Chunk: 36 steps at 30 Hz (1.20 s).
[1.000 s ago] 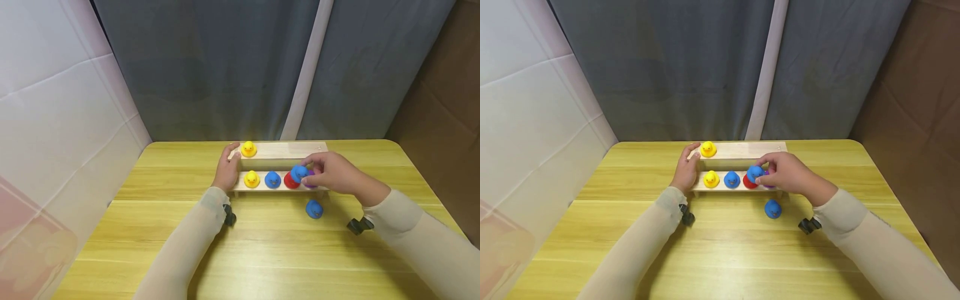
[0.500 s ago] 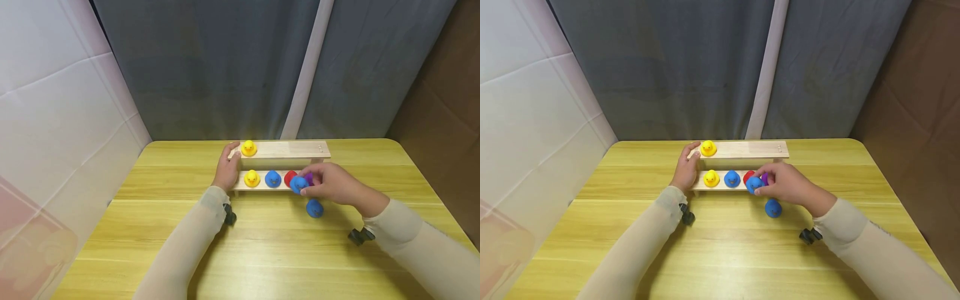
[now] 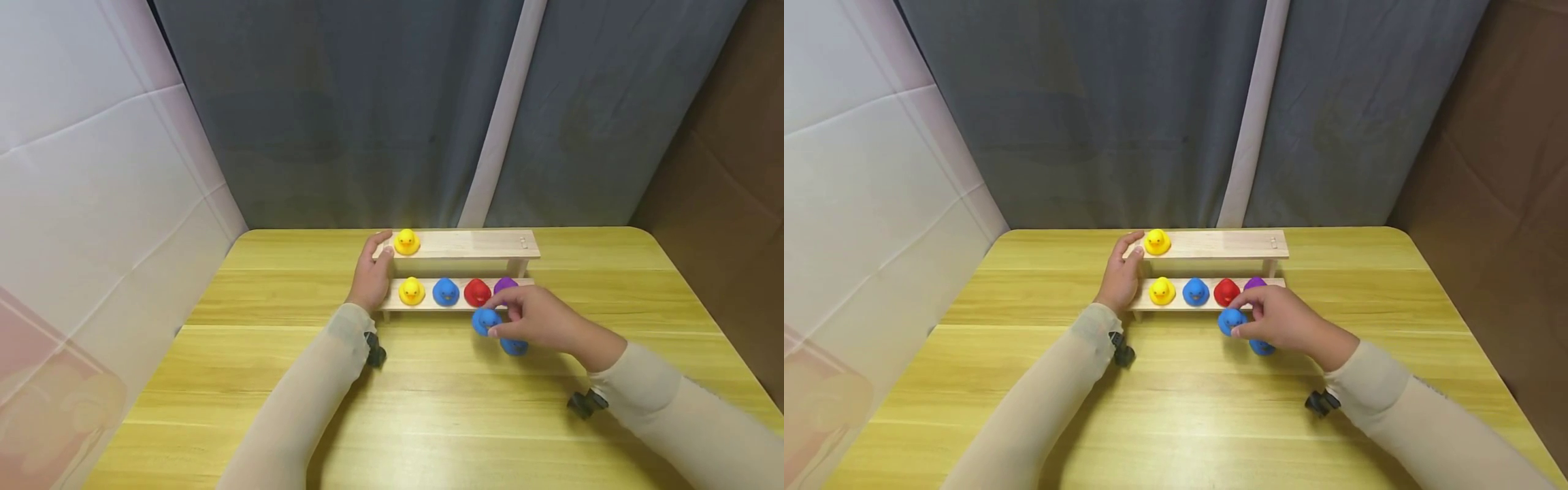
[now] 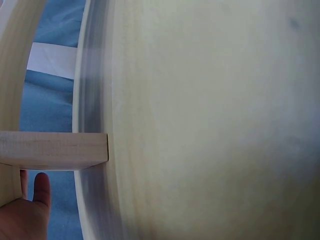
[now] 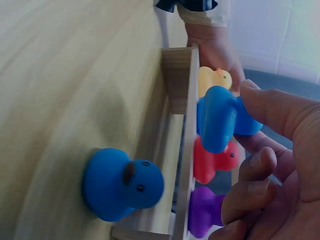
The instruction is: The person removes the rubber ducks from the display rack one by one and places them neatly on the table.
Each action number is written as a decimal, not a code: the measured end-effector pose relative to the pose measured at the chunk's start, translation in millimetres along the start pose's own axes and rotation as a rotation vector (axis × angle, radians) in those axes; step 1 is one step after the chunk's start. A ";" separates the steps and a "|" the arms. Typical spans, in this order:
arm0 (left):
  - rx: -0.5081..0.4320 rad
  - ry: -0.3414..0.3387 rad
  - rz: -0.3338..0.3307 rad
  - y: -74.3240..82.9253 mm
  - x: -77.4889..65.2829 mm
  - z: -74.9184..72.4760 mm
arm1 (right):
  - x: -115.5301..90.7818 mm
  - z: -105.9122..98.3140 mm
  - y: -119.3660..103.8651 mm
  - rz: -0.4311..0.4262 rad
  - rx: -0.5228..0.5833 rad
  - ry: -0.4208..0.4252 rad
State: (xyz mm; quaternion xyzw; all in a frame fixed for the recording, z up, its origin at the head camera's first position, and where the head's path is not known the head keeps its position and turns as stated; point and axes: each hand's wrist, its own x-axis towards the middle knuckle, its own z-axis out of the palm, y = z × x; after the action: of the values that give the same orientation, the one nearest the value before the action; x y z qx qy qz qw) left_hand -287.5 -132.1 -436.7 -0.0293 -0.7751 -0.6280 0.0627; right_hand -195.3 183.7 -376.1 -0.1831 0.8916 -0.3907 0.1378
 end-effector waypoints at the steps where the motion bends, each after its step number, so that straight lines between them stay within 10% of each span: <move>1: -0.001 -0.001 0.000 -0.2 0.0 -0.1 | -0.2 1.5 0.8 0.007 -0.003 -0.002; 36: 0.004 0.004 -0.002 0.1 0.3 0.3 | -3.8 35.8 23.7 0.003 -0.214 0.075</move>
State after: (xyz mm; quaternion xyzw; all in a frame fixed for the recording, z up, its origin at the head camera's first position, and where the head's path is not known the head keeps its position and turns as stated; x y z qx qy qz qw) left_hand -287.8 -131.8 -436.6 -0.0271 -0.7762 -0.6267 0.0639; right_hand -183.2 177.1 -416.9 -0.1804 0.9330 -0.2998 0.0846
